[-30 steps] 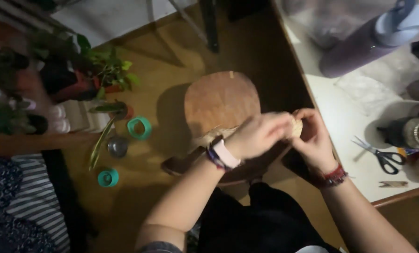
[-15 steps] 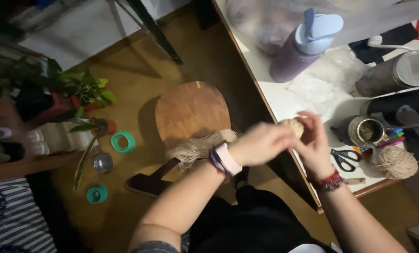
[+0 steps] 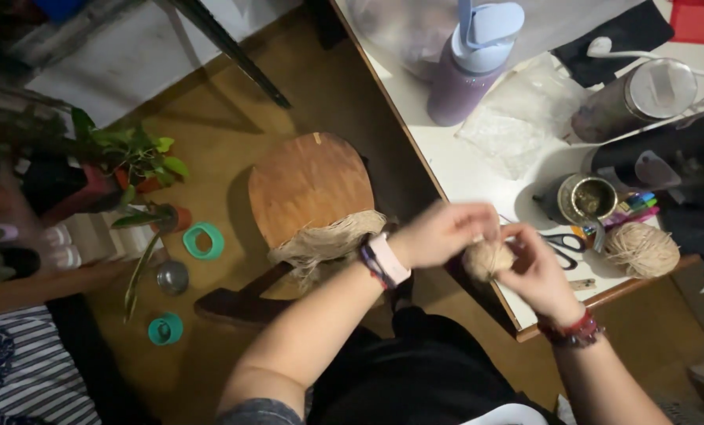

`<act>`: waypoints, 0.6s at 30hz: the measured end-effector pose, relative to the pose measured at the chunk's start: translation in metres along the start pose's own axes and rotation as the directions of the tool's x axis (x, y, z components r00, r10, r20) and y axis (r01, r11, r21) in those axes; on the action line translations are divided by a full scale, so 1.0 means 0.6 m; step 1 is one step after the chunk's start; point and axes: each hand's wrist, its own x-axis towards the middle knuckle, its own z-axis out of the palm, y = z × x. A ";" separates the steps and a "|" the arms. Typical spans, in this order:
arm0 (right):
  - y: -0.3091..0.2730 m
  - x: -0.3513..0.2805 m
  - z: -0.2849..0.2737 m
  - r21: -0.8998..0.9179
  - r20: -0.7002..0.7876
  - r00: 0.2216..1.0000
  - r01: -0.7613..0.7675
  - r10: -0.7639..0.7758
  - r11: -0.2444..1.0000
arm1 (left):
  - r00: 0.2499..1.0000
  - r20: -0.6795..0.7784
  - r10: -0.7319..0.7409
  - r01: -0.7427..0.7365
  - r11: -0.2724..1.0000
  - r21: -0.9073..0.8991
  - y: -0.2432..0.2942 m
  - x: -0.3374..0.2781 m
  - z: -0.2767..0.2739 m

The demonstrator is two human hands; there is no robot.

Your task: Wind twine into a ball by hand

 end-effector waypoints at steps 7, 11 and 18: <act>-0.085 -0.025 0.028 0.106 -0.155 0.982 0.125 -0.108 0.986 | 0.992 0.058 -0.115 0.104 0.982 0.158 -0.045 -0.095 0.075; -0.039 -0.060 0.056 0.005 -0.075 0.993 0.092 -0.092 0.996 | 0.991 0.101 -0.089 0.064 0.972 0.225 0.050 -0.138 0.034; -0.119 -0.115 0.166 0.097 -0.027 0.979 0.205 -0.204 0.974 | 0.987 -0.007 -0.159 0.140 0.886 -0.442 0.034 -0.233 -0.003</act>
